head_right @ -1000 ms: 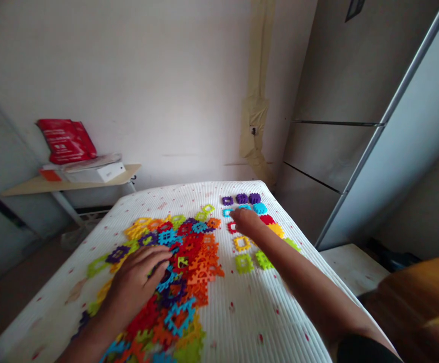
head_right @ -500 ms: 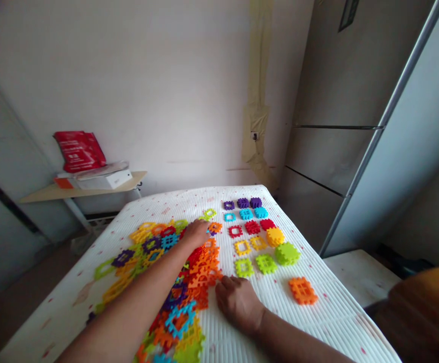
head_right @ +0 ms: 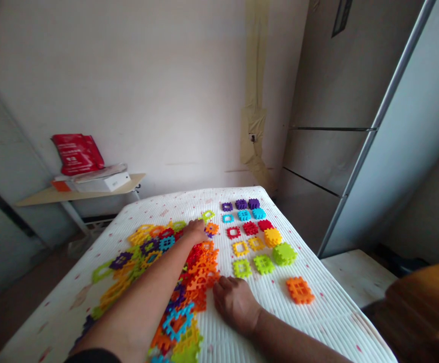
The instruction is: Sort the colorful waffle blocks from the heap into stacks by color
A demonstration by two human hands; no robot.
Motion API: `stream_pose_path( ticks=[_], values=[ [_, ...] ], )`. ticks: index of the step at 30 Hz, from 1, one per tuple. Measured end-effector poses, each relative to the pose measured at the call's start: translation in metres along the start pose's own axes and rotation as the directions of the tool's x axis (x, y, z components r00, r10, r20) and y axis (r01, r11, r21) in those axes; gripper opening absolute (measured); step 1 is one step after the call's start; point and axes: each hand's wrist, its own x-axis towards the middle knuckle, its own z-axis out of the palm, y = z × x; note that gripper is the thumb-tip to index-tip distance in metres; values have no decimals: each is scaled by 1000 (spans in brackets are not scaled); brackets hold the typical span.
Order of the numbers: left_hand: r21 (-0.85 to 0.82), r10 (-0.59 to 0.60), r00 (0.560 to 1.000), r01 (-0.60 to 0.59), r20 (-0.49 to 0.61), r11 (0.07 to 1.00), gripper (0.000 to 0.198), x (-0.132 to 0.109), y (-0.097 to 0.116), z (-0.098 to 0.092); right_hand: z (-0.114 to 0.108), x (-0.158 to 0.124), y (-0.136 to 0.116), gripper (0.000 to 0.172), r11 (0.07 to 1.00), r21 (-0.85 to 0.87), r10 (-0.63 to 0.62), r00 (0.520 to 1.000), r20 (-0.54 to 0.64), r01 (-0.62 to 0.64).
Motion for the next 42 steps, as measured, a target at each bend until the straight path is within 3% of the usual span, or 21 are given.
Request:
stream_pose_path(
  ticks=[5, 12, 16, 20, 26, 30, 35, 42],
  values=[
    [-89, -40, 995, 32, -89, 996, 52, -8, -1, 2, 1, -1, 0, 19, 1000, 0, 0, 1000, 1, 0],
    [-330, -62, 976, -10, -207, 944, 11, -14, -21, -4, 7, -2, 2, 18, 1000, 11, 7, 1000, -7, -6],
    [-521, -92, 952, -78, -291, 850, 13, -20, -41, -11, 6, -2, 1, 17, 1000, 4, -3, 1000, -25, 3],
    [-695, -111, 932, -174, -344, 697, 15, -44, -58, -14, 8, -3, 0, 16, 1000, 7, -6, 999, -35, 6],
    [-865, -110, 953, -204, -283, 459, 35, -105, -65, -9, -1, 2, 2, 19, 998, 56, 2, 1000, -22, -1],
    [-948, -69, 977, -175, -200, 264, 50, -134, -56, -8, -19, 22, 5, 22, 987, 151, -28, 991, -132, 48],
    [-970, -58, 984, -155, -168, 189, 59, -147, -47, -10, -26, 53, 0, 47, 988, 153, -4, 979, -206, 37],
    [-988, -82, 991, -96, -107, 120, 63, -154, -50, -11, -30, 68, -17, 42, 994, 74, -74, 988, -134, 84]
  ],
)
